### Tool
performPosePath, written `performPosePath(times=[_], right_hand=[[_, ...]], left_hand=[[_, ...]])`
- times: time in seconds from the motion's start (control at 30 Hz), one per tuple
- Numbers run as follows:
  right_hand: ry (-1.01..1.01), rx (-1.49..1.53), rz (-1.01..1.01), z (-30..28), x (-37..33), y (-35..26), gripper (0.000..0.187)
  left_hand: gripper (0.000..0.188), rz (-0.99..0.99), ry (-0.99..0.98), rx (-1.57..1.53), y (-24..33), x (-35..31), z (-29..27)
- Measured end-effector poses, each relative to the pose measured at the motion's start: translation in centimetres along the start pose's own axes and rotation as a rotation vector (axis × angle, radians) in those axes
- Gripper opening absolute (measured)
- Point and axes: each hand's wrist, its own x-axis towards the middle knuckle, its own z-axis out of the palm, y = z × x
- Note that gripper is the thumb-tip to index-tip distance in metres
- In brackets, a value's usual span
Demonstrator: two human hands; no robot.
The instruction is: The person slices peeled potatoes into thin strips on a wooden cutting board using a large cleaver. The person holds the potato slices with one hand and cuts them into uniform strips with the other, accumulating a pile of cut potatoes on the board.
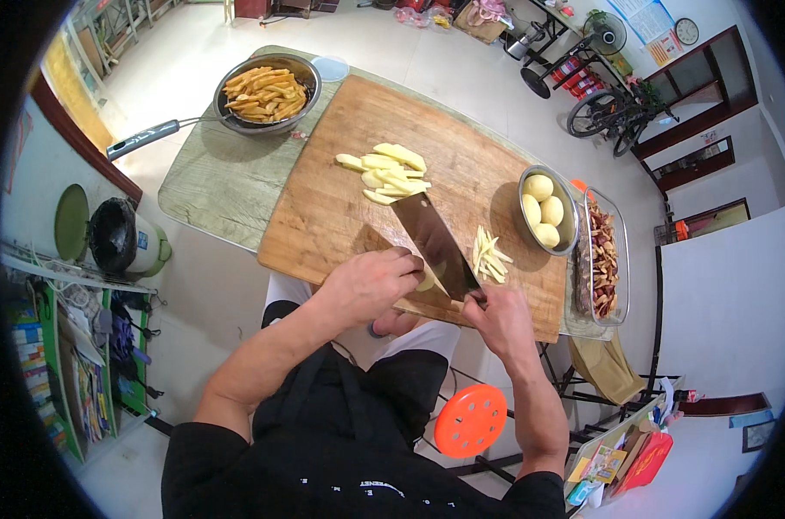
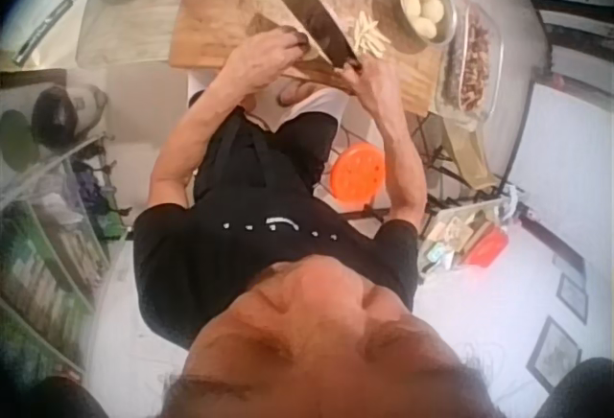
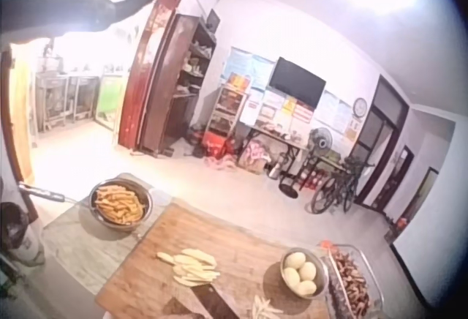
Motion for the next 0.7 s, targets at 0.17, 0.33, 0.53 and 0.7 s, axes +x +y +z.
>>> performPosePath(times=[0.17, 0.33, 0.53, 0.7], right_hand=[[-0.010, -0.004, 0.021, -0.2, -0.3, 0.0, 0.021], [-0.099, -0.136, -0.017, -1.2, 0.3, -0.5, 0.023], [-0.151, -0.145, 0.081, -1.4, 1.3, -2.2, 0.025], [-0.036, -0.045, 0.037, -0.4, 0.1, -1.1, 0.025]], left_hand=[[0.028, -0.033, -0.005, -0.020, -0.1, -0.2, 0.5], [0.031, -0.045, -0.066, -0.040, -0.1, -0.2, 0.3], [0.023, -0.020, -0.025, -0.008, -0.1, -0.2, 0.4], [0.028, -0.017, -0.027, -0.005, -0.1, -0.3, 0.3]])
